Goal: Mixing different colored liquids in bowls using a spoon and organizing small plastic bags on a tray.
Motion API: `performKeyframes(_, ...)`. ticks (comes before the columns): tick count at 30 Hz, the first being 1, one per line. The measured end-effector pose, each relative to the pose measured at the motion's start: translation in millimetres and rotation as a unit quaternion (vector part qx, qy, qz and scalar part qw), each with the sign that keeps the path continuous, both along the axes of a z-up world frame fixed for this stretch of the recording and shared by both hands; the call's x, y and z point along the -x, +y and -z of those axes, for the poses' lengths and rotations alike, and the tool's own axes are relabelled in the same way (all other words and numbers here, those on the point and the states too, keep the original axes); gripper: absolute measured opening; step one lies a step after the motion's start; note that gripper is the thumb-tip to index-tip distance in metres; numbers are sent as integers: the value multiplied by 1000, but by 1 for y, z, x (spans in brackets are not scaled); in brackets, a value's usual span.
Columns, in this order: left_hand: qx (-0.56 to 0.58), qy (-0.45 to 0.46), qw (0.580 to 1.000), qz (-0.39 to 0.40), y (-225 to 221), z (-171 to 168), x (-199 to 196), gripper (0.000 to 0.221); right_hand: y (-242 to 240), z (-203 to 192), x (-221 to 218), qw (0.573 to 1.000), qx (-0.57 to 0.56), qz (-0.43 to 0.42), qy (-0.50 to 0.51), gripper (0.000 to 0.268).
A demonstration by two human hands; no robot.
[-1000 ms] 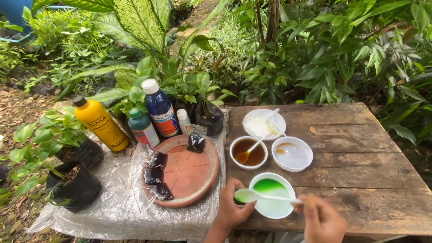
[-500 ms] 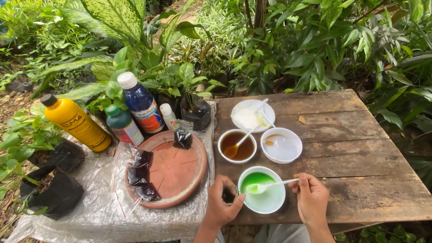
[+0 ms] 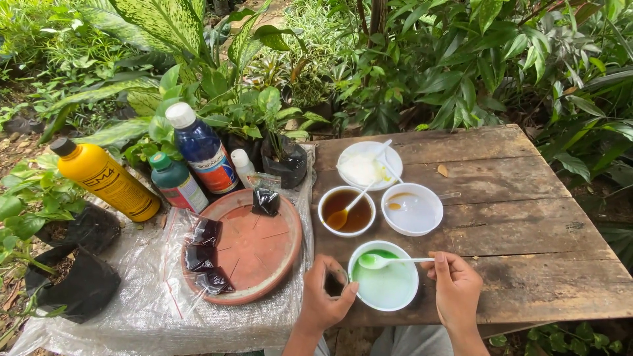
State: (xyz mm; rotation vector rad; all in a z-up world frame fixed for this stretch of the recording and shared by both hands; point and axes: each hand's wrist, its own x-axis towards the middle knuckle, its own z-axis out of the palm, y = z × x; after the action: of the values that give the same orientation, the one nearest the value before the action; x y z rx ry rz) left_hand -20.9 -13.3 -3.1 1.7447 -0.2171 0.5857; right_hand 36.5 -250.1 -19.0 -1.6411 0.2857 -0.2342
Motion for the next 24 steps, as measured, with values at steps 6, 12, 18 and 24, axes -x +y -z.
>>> performKeyframes(6, -5, 15, 1000, -3, 1, -1, 2, 30, -3, 6, 0, 1000, -14, -15, -17, 26)
performKeyframes(12, 4, 13, 1000, -1, 1, -1, 1, 30, -7, 15, 1, 998, -57, -18, -30, 26)
performKeyframes(18, -1, 12, 1000, -3, 1, 1, 0, 29, -6, 9, 8, 991, -128, -2, -34, 25)
performKeyframes(24, -11, 15, 1000, -2, 1, 3, 0, 29, -3, -11, 28, 983, -163, -19, -80, 28)
